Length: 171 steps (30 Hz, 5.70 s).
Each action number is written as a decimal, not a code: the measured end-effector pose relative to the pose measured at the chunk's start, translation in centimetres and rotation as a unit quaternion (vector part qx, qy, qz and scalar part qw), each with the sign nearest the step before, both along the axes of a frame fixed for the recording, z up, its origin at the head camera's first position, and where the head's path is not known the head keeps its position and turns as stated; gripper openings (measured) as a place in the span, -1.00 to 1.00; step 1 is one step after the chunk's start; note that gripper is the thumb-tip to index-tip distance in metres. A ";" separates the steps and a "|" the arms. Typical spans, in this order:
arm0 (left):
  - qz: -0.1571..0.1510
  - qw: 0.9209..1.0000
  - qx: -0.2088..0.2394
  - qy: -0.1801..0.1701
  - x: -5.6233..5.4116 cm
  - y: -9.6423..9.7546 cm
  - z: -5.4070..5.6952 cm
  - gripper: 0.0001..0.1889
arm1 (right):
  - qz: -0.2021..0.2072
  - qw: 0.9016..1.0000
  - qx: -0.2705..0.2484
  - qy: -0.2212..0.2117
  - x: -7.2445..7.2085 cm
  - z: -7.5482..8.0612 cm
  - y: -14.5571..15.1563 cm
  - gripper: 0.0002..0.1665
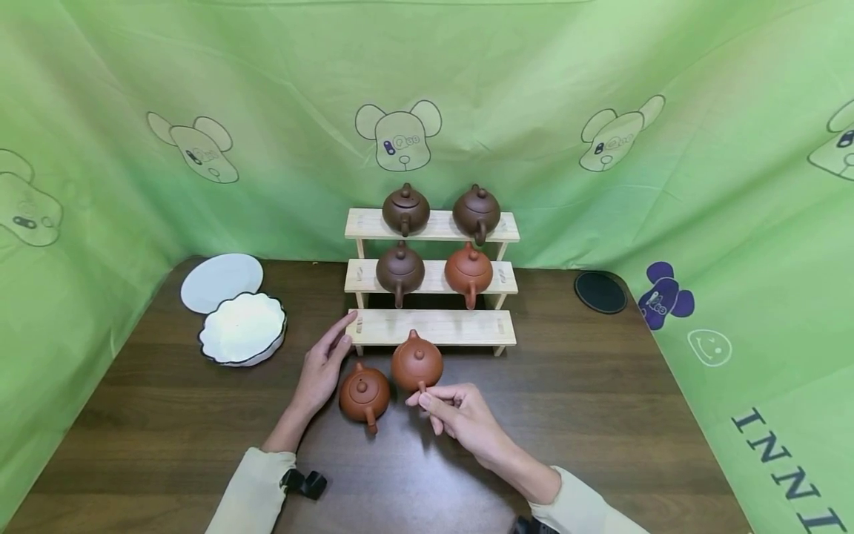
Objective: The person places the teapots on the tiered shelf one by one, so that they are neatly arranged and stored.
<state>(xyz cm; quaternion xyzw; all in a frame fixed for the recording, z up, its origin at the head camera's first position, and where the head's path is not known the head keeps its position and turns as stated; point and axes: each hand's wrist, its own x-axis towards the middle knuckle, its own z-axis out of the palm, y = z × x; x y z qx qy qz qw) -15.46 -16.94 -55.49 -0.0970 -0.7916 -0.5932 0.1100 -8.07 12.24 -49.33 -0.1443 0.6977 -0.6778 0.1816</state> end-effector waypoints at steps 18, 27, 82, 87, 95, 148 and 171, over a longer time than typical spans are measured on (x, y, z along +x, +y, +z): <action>0.002 1.000 -0.018 -0.020 -0.1 -0.1 -0.1 -0.53 | -0.050 0.998 -0.005 0.049 -1.9 0.6 -2.0 -0.68; 0.002 1.000 -0.012 -0.017 0.0 0.0 0.0 -0.53 | -0.060 0.997 -0.017 0.055 -2.7 0.4 -3.3 -0.69; 0.000 0.999 -0.017 -0.040 0.3 0.4 0.9 -0.52 | -0.063 0.997 -0.048 -0.011 -5.3 0.4 -5.4 -0.65; 0.002 0.999 -0.020 -0.033 0.3 0.3 0.9 -0.53 | -0.069 0.996 -0.045 -0.017 -5.1 0.5 -4.9 -0.66; -0.002 1.000 -0.017 -0.013 -0.7 -0.5 -1.4 -0.53 | -0.082 0.996 -0.037 -0.022 -4.7 0.7 -4.0 -0.66; -0.001 0.999 -0.020 -0.030 0.0 0.0 0.1 -0.52 | 0.026 0.997 -0.004 -0.078 -0.1 -1.1 -2.5 -0.66; -0.009 1.000 -0.018 -0.012 -1.1 -0.8 -2.5 -0.53 | 0.111 0.982 0.006 -0.152 0.6 -1.7 -4.6 -0.63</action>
